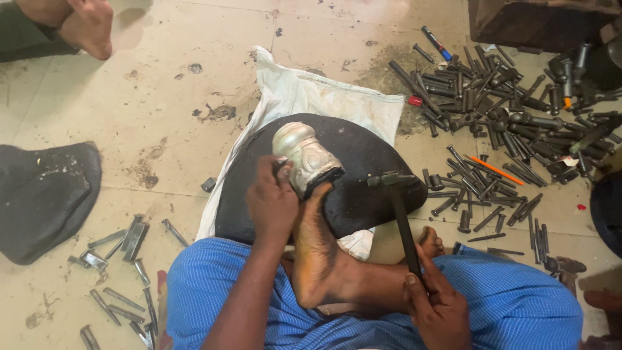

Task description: The person sits on the floor and uses a hammer and chisel to shape a silver-colored metal object placed on a black anvil. They repeatedly strike the chisel to refine the object's surface and edges.

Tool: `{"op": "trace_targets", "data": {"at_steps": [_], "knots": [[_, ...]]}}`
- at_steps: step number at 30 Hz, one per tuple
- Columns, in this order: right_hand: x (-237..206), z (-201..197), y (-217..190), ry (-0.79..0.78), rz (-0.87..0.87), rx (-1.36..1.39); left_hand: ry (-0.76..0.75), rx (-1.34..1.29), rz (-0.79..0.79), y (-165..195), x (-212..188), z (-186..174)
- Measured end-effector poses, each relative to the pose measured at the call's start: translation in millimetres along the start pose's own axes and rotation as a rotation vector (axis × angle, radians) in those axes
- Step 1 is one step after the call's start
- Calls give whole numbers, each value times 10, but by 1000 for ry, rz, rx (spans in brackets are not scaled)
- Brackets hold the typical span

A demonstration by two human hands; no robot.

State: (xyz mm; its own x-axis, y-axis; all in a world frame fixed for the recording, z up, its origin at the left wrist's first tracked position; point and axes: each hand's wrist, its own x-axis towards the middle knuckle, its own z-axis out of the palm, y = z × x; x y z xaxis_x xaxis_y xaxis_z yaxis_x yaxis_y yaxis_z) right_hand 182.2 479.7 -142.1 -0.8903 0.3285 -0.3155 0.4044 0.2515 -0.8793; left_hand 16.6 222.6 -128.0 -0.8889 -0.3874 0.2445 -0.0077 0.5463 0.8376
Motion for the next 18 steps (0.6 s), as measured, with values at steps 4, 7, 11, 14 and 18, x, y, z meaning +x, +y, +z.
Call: {"op": "trace_targets", "data": {"at_steps": [4, 7, 11, 14, 18], "knots": [[26, -72, -37, 1, -48, -9, -72, -220, -55, 21, 117, 57], [52, -129, -44, 0, -34, -22, -111, 22, 71, 71, 143, 107], [89, -191, -12, -6, -97, -21, -79, 260, 245, 87, 10, 159], [82, -227, 18, 17, -135, -9, -31, 268, 384, 48, -70, 187], [46, -259, 13, 60, -46, 21, 13, 163, 164, -6, -127, 221]]}}
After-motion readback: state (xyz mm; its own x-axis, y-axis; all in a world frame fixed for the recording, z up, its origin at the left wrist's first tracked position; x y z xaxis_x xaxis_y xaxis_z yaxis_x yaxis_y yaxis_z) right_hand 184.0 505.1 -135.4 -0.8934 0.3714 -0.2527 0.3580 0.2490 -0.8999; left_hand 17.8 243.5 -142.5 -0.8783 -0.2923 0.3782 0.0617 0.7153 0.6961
